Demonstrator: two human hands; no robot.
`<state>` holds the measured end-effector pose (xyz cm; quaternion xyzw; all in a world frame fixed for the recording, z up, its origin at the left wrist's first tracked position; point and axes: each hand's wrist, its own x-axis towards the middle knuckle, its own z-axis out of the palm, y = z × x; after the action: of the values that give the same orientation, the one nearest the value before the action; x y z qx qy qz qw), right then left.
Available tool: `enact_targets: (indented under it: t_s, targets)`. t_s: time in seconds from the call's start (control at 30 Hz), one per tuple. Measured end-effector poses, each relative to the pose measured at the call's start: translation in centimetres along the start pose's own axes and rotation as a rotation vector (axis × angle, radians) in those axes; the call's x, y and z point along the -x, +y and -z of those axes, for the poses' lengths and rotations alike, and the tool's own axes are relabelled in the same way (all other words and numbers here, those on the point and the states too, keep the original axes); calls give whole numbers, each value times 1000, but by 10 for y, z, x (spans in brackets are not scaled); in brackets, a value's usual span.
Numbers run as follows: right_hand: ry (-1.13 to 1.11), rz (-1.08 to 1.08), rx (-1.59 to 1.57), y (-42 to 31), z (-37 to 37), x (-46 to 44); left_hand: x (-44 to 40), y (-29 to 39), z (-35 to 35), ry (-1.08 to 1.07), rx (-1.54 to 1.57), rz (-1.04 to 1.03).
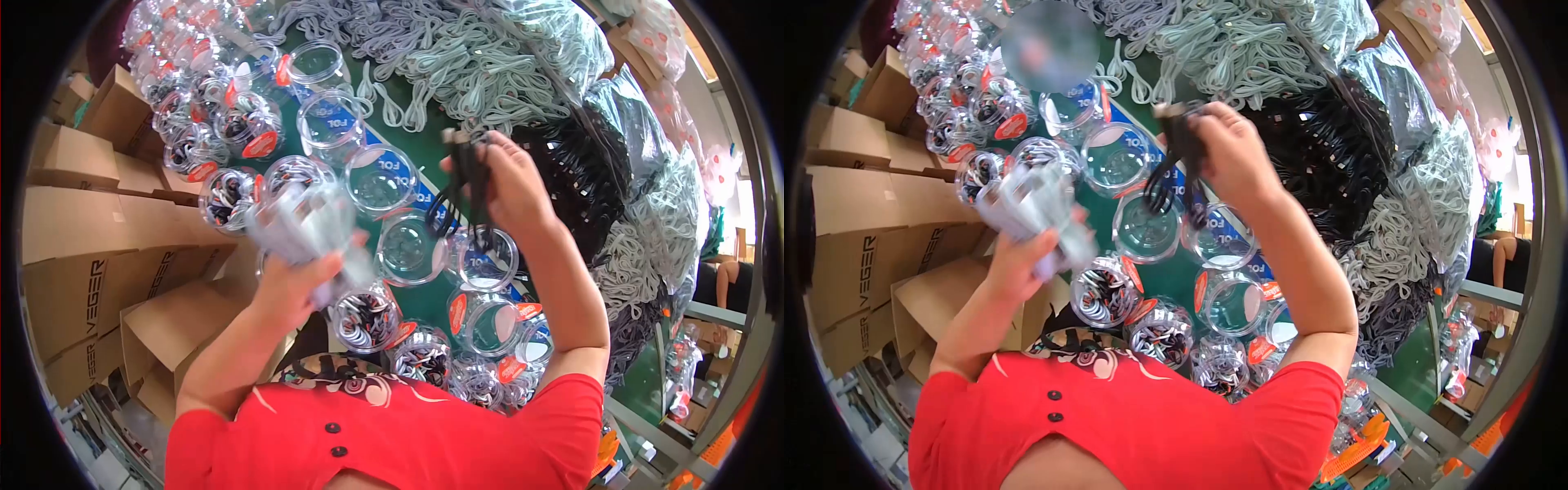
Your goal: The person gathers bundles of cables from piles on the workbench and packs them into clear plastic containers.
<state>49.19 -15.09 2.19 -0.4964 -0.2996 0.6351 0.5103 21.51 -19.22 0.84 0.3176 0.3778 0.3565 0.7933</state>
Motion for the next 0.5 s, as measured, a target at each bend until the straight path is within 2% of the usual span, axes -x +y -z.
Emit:
enact_targets:
  t_s: [0.07,0.13,0.2,0.27,0.3,0.37,0.4,0.47,0.5]
  targets:
    - [29,70,37,11,-43,14,-28,-4,-23,-54,-46,-92]
    - [203,550,609,42,-65,15,-32,-14,-50,-218,-44,-26]
    - [223,560,756,42,-75,23,-33,-27,-59,-60,50,-28]
    - [169,452,850,45,-68,21,-34,-34,-61,32,147,13]
    - [-25,267,807,39,-59,20,-35,-35,-60,48,198,59]
    - [-339,-61,483,18,-28,7,-29,-33,-29,24,197,277]
    - [-492,-220,311,7,-11,-3,-25,-32,-19,-32,206,267]
    - [-174,-102,1033,16,36,-42,-15,-30,-3,-143,220,240]
    - [-197,55,1354,41,71,-67,-9,-28,-2,-119,181,240]
